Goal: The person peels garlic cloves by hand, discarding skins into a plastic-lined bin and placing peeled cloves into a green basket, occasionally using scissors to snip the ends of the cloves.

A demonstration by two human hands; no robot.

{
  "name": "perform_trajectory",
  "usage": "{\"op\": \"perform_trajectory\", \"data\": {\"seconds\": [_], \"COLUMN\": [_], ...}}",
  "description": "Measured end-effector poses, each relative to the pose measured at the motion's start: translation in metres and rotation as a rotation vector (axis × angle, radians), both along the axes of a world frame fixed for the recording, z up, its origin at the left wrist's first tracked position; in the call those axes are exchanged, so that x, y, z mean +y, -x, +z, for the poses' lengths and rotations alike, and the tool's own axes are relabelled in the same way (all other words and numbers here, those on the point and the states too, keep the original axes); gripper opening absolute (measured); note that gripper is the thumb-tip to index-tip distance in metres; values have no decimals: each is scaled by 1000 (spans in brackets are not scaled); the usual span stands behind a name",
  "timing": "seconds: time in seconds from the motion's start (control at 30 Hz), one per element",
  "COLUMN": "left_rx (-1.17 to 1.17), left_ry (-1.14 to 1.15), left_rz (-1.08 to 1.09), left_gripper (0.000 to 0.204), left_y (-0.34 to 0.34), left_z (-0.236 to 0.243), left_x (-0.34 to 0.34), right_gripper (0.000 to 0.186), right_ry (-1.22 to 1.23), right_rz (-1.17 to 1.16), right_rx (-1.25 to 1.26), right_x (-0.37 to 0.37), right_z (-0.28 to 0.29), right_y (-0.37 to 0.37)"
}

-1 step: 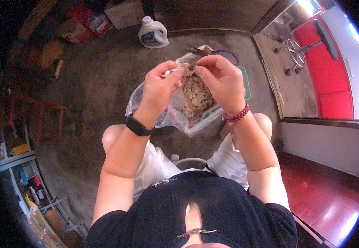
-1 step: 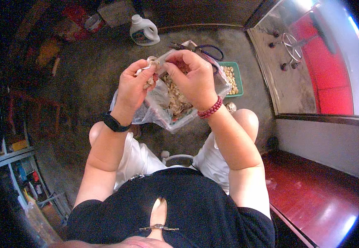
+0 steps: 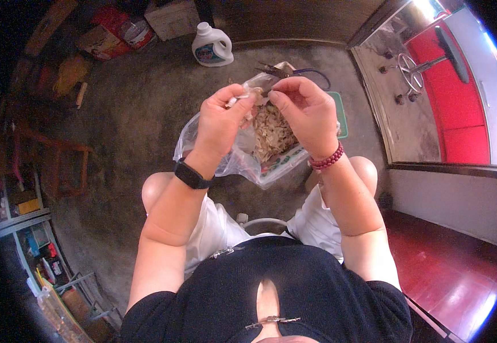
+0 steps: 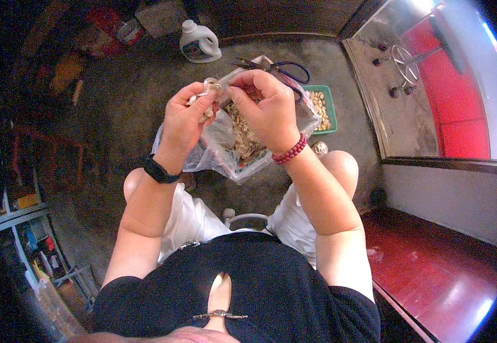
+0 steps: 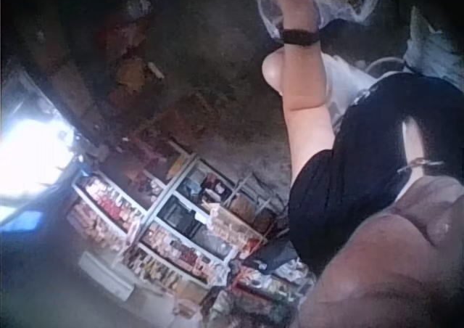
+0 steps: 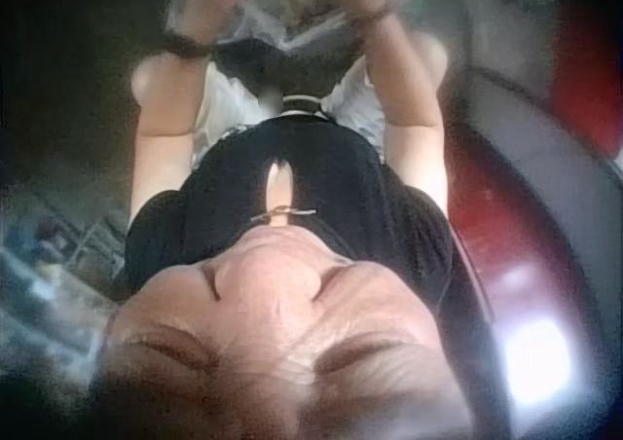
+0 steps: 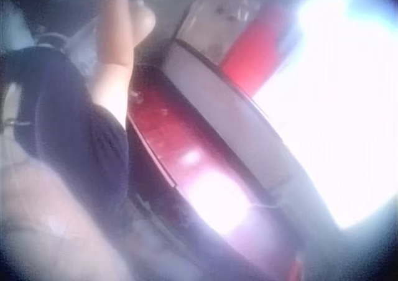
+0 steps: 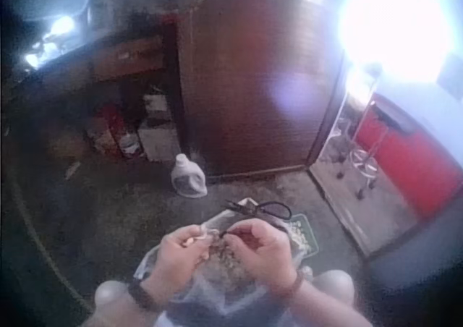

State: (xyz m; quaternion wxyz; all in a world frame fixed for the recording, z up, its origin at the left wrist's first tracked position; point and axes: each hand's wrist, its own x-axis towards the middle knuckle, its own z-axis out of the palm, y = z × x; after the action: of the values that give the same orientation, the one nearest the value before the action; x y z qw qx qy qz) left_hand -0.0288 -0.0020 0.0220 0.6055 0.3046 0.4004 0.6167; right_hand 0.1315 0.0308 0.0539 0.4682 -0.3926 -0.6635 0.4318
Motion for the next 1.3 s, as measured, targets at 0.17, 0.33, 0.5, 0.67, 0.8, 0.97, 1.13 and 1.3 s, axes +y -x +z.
{"op": "perform_trajectory", "data": {"seconds": [0.17,0.33,0.5,0.67,0.8,0.97,1.13,1.3], "left_rx": [328,469,554,642,549,92,28,67], "left_ry": [-43,-120,-195,-210,-67,68,72,94], "left_rz": [30,76,111,157,187,202,184,103], "left_gripper": [11,9,10,9,6,7,8,7], "left_y": [-4,-8,-12,-11,-14,-7,-8,-6], "left_z": [-2,-1,1,-7,-1,3,5,1], "left_x": [0,-1,0,-1,-1,5,4,2], "right_gripper": [10,10,11,12,13,13,10,9], "right_ry": [-69,-175,-185,-322,-412,-337,-289,-416], "right_rz": [-46,-70,-58,-52,1,-4,-16,-71], "right_rx": [61,-8,-66,-162,-219,-185,-226,-110], "right_x": [5,4,4,4,0,-7,0,6], "right_z": [-20,-16,-15,-19,-20,-17,-24,-24], "right_y": [2,4,1,4,6,8,-2,0]}}
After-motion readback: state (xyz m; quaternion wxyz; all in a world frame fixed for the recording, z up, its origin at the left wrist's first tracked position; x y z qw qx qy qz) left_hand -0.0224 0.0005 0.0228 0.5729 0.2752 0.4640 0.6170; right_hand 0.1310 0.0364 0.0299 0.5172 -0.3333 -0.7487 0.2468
